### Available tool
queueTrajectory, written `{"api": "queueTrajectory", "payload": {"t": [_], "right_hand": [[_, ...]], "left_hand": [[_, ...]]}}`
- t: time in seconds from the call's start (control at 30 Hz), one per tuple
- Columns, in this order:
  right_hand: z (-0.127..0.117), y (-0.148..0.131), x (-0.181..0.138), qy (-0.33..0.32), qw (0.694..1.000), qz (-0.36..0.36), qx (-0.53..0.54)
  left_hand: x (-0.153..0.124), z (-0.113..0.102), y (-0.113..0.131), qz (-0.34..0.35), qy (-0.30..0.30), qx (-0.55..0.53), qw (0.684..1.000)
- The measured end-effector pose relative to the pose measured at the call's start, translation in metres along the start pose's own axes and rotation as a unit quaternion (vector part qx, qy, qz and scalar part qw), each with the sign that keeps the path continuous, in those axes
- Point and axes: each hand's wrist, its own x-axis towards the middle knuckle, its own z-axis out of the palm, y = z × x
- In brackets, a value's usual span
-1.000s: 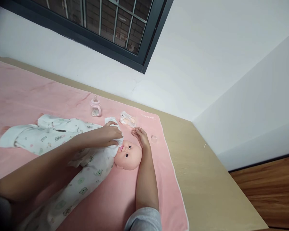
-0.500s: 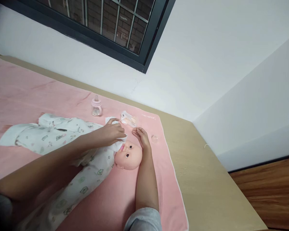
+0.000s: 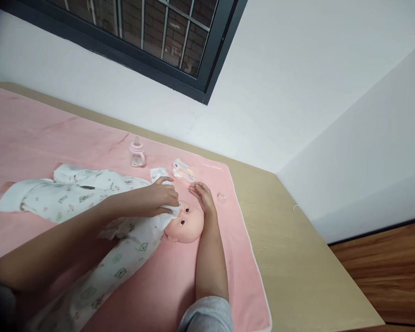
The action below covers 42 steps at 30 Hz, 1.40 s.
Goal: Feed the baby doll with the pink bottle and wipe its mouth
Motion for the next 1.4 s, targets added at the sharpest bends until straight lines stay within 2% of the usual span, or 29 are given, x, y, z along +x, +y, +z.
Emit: {"api": "queueTrajectory", "payload": {"t": [0.2, 0.37, 0.83, 1.27, 1.4], "right_hand": [[0.001, -0.001, -0.001, -0.008, 1.0, -0.006, -0.004], [0.002, -0.002, -0.002, -0.007, 1.0, -0.004, -0.003], [0.001, -0.002, 0.0, 0.005, 1.0, 0.001, -0.011], [0.003, -0.003, -0.003, 0.001, 1.0, -0.006, -0.026], [0.004, -0.003, -0.004, -0.001, 1.0, -0.007, -0.021]], "left_hand": [[0.001, 0.014, -0.001, 0.019, 0.021, -0.007, 1.0], [0.003, 0.011, -0.004, -0.002, 0.029, 0.0, 1.0], [0.008, 0.01, -0.01, -0.056, 0.002, 0.023, 0.998], [0.005, 0.012, -0.016, -0.074, 0.034, -0.008, 0.997], [0.003, 0.011, -0.019, -0.083, 0.028, -0.002, 0.996]]}}
